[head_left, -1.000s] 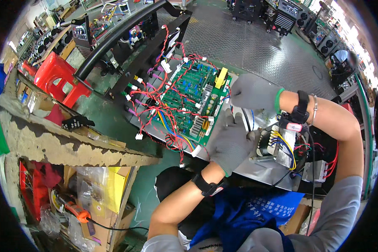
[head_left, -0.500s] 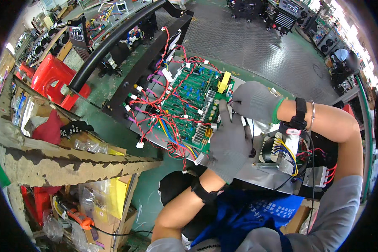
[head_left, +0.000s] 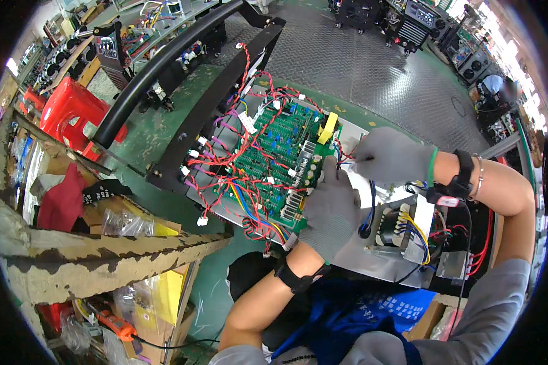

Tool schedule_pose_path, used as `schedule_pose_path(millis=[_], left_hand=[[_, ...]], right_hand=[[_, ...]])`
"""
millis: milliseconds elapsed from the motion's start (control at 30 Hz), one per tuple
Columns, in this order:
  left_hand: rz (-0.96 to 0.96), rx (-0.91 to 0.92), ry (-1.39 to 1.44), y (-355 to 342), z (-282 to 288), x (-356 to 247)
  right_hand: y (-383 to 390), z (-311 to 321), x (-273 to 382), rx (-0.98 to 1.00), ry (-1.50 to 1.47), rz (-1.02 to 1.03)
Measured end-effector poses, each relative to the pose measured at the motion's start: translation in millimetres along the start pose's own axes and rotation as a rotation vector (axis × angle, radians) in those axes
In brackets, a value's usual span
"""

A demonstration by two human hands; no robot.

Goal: Connecting wires to a circuit board and arranging components within an industrial electronic cabinet.

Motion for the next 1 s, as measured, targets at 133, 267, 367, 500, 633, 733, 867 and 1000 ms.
schedule_pose_path(millis=[133,267,367,500,633,733,867,1000], left_hand=[[-0.068,0.006,-0.051,0,-4,3],[-0.088,0.004,-0.042,-2,-4,4],[-0.029,0.053,0.013,-5,11,-3],[0.012,-0.009,0.182,-10,5,4],[-0.071,-0.073,0.234,-10,1,13],[-0.078,-0.003,0.2,-9,5,11],[-0.094,0.017,0.146,-7,4,11],[-0.097,0.076,0.012,-4,3,4]], right_hand=[[-1,9,3,-0.007,-0.054,-0.108],[-6,10,13,-0.044,-0.122,-0.077],[2,10,13,-0.014,-0.079,-0.067],[17,7,6,0.005,0.02,-0.033],[12,-4,19,-0.155,0.199,-0.038],[-1,-12,17,-0.081,0.199,-0.155],[-2,-17,8,-0.238,0.168,-0.083],[-4,-24,11,-0.286,0.161,-0.141]])
Point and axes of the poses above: each hand's wrist, its own y-axis away from the middle knuckle, its own z-axis out of the back of the hand, x = y × z, the point moved 1 cm from there along -y, towards the middle knuckle, and after that the axes turned 3 degrees about x, right-handed, at the moved point
